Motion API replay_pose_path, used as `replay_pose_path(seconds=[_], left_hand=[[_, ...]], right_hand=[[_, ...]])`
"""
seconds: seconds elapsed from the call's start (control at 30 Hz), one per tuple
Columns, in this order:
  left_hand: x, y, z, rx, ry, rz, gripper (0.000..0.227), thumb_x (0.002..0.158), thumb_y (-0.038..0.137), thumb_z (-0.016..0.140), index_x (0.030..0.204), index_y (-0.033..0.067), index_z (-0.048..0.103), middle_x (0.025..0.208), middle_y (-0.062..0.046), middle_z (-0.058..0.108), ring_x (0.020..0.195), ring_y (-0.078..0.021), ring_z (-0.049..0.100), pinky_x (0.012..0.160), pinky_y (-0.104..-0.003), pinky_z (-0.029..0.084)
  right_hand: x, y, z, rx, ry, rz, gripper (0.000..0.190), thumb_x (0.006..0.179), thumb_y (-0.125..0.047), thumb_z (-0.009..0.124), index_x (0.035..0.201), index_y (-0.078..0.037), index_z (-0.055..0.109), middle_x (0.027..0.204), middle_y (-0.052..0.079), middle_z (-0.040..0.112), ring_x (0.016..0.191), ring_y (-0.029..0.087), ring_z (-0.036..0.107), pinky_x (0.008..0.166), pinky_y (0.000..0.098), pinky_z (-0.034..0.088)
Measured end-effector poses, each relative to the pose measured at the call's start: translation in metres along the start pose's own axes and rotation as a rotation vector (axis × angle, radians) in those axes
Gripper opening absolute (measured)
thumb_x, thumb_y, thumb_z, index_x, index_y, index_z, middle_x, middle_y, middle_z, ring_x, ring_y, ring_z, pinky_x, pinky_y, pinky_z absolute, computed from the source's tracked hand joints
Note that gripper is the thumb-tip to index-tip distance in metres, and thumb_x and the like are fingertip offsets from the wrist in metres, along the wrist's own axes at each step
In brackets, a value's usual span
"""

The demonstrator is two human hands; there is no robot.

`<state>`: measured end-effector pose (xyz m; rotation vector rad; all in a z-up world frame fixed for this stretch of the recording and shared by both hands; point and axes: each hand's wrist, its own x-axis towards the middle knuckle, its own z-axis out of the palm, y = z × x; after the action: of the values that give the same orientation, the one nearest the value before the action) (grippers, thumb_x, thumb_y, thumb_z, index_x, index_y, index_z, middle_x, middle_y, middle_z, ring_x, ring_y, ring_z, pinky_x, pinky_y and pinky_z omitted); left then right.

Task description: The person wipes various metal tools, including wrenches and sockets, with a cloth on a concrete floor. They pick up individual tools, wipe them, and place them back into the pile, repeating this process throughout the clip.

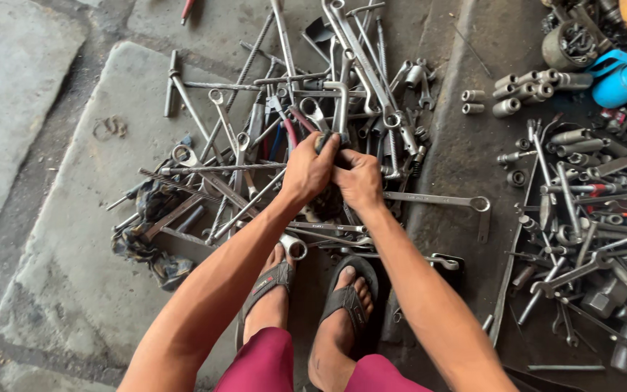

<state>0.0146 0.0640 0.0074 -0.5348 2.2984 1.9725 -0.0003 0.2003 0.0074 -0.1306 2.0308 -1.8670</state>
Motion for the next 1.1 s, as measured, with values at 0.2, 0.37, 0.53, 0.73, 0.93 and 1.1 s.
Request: replay_pose_path(seconds=[0.2, 0.37, 0.53, 0.73, 0.93, 1.1], left_hand=[[0.016, 0.013, -0.009, 0.128, -0.115, 0.073, 0.048, 0.099, 0.045, 0.055, 0.094, -0.0002, 0.07, 0.078, -0.023, 0.07, 0.079, -0.0396, 0.07, 0.076, -0.048, 0.052], [0.032, 0.003, -0.021, -0.027, -0.091, -0.204, 0.051, 0.097, 0.048, 0.056, 0.086, 0.0034, 0.077, 0.079, -0.009, 0.078, 0.072, -0.0212, 0.074, 0.071, -0.036, 0.056], [0.025, -0.013, -0.032, -0.297, -0.087, -0.092, 0.045, 0.103, 0.045, 0.054, 0.099, 0.0026, 0.07, 0.083, -0.006, 0.069, 0.073, -0.0144, 0.062, 0.069, -0.03, 0.05], [0.012, -0.02, -0.015, -0.42, -0.263, 0.098, 0.035, 0.1, 0.031, 0.068, 0.118, 0.001, 0.063, 0.1, -0.005, 0.068, 0.092, -0.0115, 0.061, 0.084, -0.029, 0.051], [0.015, -0.029, -0.015, -0.24, -0.152, 0.073, 0.034, 0.091, 0.022, 0.073, 0.115, 0.0004, 0.062, 0.098, -0.007, 0.073, 0.088, -0.0137, 0.066, 0.081, -0.031, 0.055], [0.008, -0.017, -0.018, -0.296, -0.068, 0.079, 0.033, 0.096, 0.025, 0.071, 0.117, 0.0008, 0.061, 0.099, -0.01, 0.071, 0.09, -0.0148, 0.063, 0.081, -0.032, 0.053]], right_hand=[[-0.007, -0.027, -0.011, -0.02, -0.097, -0.016, 0.015, 0.087, -0.012, 0.078, 0.097, 0.0, 0.077, 0.085, 0.001, 0.074, 0.072, 0.006, 0.064, 0.064, 0.0212, 0.053], [-0.021, -0.039, -0.009, 0.07, -0.11, -0.034, 0.013, 0.088, -0.01, 0.077, 0.098, -0.002, 0.076, 0.085, 0.008, 0.075, 0.068, 0.01, 0.064, 0.059, 0.0245, 0.053], [-0.013, -0.041, -0.006, 0.136, 0.014, 0.189, 0.012, 0.088, -0.013, 0.069, 0.099, -0.009, 0.069, 0.084, 0.005, 0.074, 0.061, 0.012, 0.068, 0.055, 0.0293, 0.06], [0.003, -0.027, -0.005, -0.325, 0.104, -0.005, 0.022, 0.085, -0.003, 0.072, 0.106, -0.001, 0.065, 0.085, 0.006, 0.072, 0.071, 0.008, 0.064, 0.064, 0.0246, 0.054], [-0.006, -0.012, -0.014, 0.056, 0.031, 0.171, 0.026, 0.085, -0.005, 0.075, 0.107, 0.002, 0.063, 0.084, 0.004, 0.07, 0.07, 0.01, 0.066, 0.063, 0.0242, 0.058], [-0.006, -0.011, -0.012, 0.23, 0.117, 0.203, 0.021, 0.085, -0.006, 0.077, 0.102, 0.002, 0.066, 0.081, 0.006, 0.07, 0.065, 0.011, 0.064, 0.056, 0.0255, 0.058]])
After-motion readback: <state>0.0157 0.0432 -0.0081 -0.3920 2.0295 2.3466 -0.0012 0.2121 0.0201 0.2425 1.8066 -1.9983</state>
